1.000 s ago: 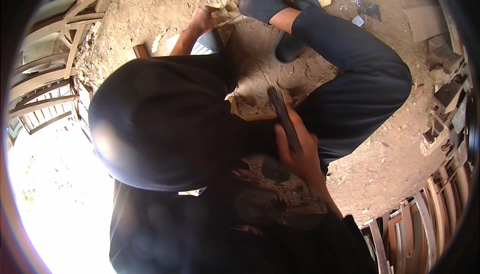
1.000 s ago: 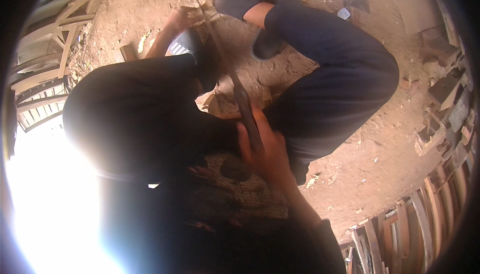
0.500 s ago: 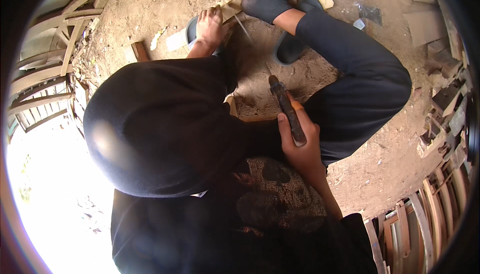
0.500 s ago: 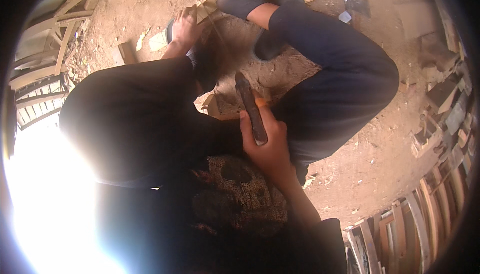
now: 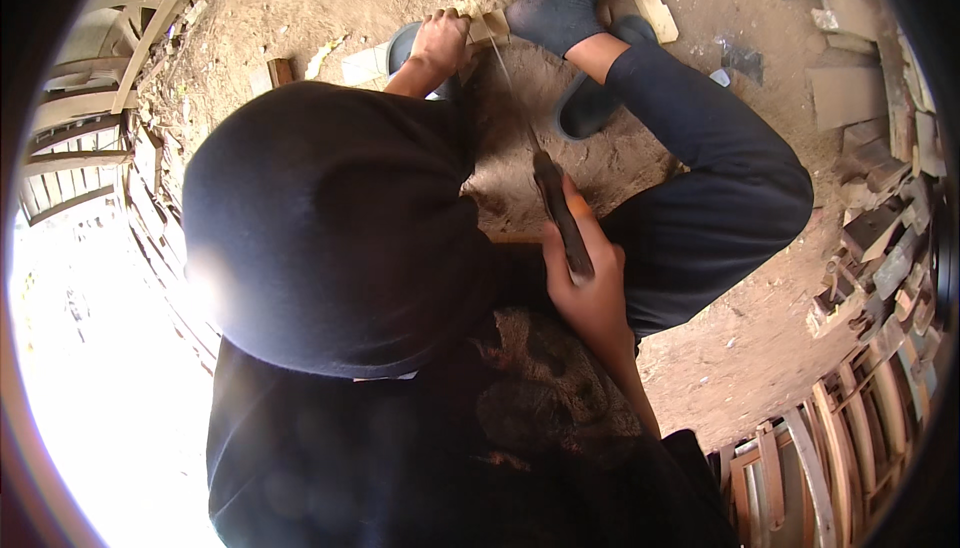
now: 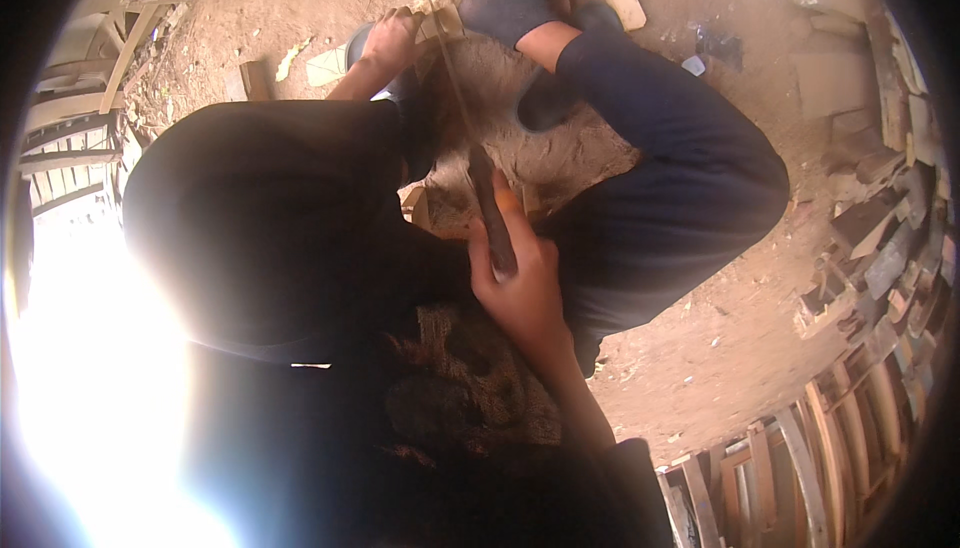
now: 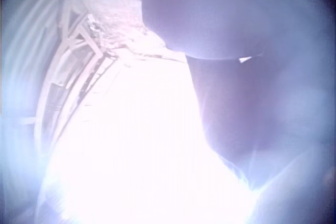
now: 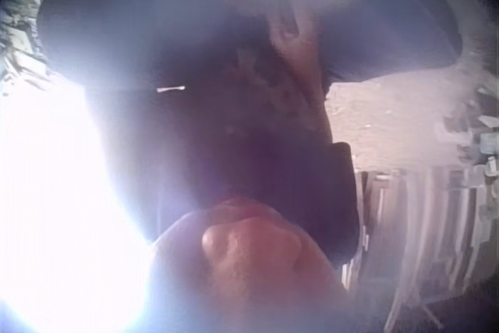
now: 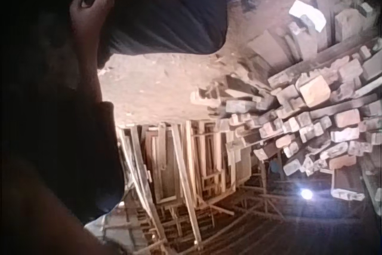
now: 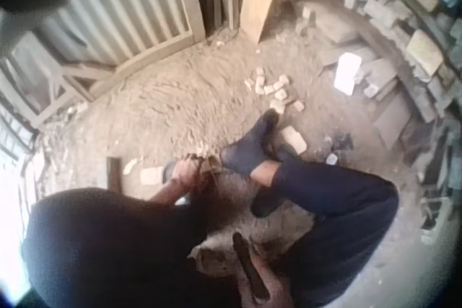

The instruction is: The person sits on the ground and uses a hand saw to cut a small piece of wood held between their feet. They repeatedly saw back and forth to make a cut through the wood.

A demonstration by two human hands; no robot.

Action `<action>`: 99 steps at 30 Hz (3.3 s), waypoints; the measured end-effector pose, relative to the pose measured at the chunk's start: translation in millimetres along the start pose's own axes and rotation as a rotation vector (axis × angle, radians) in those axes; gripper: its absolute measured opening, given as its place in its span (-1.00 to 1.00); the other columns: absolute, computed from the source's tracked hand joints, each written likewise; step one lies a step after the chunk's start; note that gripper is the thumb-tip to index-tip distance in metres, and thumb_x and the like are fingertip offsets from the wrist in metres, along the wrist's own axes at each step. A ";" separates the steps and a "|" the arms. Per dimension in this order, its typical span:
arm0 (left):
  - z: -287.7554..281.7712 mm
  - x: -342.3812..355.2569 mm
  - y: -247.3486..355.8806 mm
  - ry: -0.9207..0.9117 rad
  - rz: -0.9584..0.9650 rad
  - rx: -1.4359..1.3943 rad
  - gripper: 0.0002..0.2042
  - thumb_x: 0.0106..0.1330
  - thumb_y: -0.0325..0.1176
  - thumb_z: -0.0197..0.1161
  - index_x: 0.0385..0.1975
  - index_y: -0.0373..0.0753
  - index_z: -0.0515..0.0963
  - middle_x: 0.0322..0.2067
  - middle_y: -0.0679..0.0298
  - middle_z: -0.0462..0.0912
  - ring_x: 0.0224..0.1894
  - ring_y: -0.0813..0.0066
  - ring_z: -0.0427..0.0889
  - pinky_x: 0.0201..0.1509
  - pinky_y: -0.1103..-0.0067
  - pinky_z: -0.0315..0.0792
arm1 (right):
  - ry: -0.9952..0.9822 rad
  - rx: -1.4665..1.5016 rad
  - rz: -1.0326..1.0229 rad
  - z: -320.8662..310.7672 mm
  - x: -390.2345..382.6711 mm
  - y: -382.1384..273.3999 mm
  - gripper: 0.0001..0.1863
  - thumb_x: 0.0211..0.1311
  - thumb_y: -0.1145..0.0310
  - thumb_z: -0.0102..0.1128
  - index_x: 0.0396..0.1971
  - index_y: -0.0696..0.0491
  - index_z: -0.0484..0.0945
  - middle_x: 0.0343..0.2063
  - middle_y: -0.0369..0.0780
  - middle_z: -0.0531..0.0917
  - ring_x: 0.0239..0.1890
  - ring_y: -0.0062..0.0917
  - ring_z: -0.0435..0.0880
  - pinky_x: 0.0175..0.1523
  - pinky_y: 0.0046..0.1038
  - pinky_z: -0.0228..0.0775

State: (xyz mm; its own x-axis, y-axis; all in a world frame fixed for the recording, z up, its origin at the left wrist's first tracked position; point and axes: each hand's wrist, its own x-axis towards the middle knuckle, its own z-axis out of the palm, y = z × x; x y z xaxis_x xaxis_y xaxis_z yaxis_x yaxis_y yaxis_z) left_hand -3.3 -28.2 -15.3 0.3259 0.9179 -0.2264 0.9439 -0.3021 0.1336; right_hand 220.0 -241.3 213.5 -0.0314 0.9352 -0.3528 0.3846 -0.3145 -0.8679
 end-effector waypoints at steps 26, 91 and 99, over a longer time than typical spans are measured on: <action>5.8 -1.6 -4.4 0.053 0.099 -0.065 -0.61 0.11 -0.19 0.28 -0.07 -0.21 0.55 -0.11 0.13 0.56 0.06 0.19 0.48 0.19 0.35 0.34 | 0.030 -0.046 -0.020 0.1 -47.5 -11.6 -0.49 0.26 0.47 0.10 0.22 0.19 0.32 -0.57 -0.13 0.59 -0.52 -0.66 0.63 -0.41 -0.59 0.38; 12.8 -2.5 -12.5 0.064 0.029 -0.082 -0.52 0.13 -0.05 0.30 -0.04 -0.24 0.53 -0.07 0.12 0.56 0.09 0.22 0.48 0.23 0.35 0.32 | 0.009 -0.107 -0.107 -7.8 -14.2 21.6 -0.55 0.31 0.39 0.08 0.16 0.23 0.36 -0.42 0.01 0.65 -0.36 -0.34 0.73 -0.31 -0.45 0.48; -2.8 2.7 -4.2 -0.020 0.006 -0.069 -0.55 0.14 -0.05 0.29 -0.06 -0.21 0.54 -0.09 0.12 0.57 0.08 0.19 0.49 0.20 0.35 0.36 | -0.019 -0.060 0.038 12.1 28.0 21.0 -0.55 0.32 0.39 0.04 0.18 0.20 0.35 -0.31 0.03 0.64 -0.29 -0.33 0.73 -0.23 -0.46 0.49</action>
State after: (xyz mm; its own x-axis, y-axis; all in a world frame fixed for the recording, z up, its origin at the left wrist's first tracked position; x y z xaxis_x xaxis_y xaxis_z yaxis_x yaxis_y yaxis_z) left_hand -6.5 -23.7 -13.8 0.3336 0.9106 -0.2442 0.9359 -0.2888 0.2015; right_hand 216.1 -223.8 181.2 -0.0327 0.9192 -0.3925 0.4402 -0.3393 -0.8313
